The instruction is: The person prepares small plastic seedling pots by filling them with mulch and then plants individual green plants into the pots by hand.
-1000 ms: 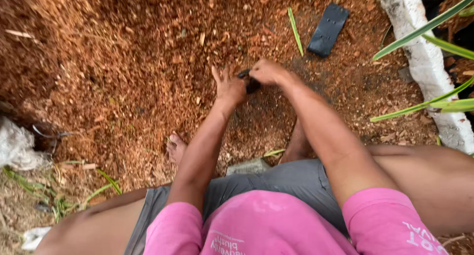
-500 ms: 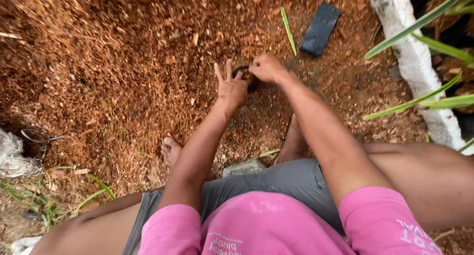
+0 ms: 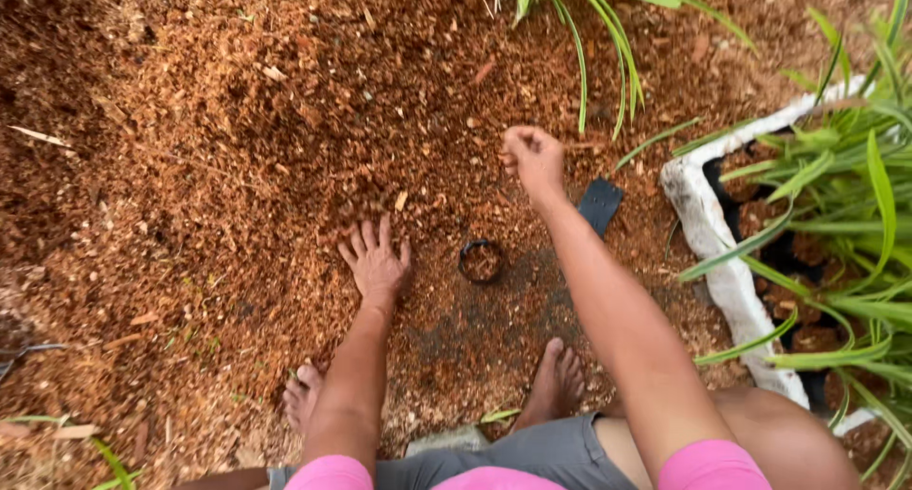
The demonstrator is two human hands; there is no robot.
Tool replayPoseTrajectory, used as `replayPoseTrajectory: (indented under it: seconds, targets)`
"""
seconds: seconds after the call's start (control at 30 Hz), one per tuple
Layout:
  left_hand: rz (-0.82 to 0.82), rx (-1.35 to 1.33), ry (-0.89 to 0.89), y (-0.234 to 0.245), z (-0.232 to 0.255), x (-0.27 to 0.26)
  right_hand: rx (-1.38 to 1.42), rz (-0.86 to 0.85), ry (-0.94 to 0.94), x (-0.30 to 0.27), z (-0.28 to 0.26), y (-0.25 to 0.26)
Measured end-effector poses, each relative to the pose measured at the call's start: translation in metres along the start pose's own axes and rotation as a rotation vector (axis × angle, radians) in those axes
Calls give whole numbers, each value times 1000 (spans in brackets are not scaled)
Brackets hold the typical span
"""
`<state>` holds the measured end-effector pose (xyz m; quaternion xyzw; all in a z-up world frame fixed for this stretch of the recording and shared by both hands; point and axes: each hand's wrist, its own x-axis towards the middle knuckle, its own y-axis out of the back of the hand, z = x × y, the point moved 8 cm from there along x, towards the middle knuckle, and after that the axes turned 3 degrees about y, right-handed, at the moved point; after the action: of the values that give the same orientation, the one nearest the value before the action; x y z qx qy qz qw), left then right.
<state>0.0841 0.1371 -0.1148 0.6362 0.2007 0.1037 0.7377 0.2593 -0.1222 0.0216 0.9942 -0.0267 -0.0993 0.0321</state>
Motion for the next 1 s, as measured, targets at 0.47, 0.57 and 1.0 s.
replayPoseTrajectory:
  seconds: [0.47,0.57,1.0]
  targets:
    - [-449,-134,104,-13,5,16,504,514,-502,178,-61,-29]
    - [-484,-154,99,-9,5,13,515,681,-306,158,-81,-23]
    - [-349,-171,46,-7,6,16,179,574,480,49,-187,127]
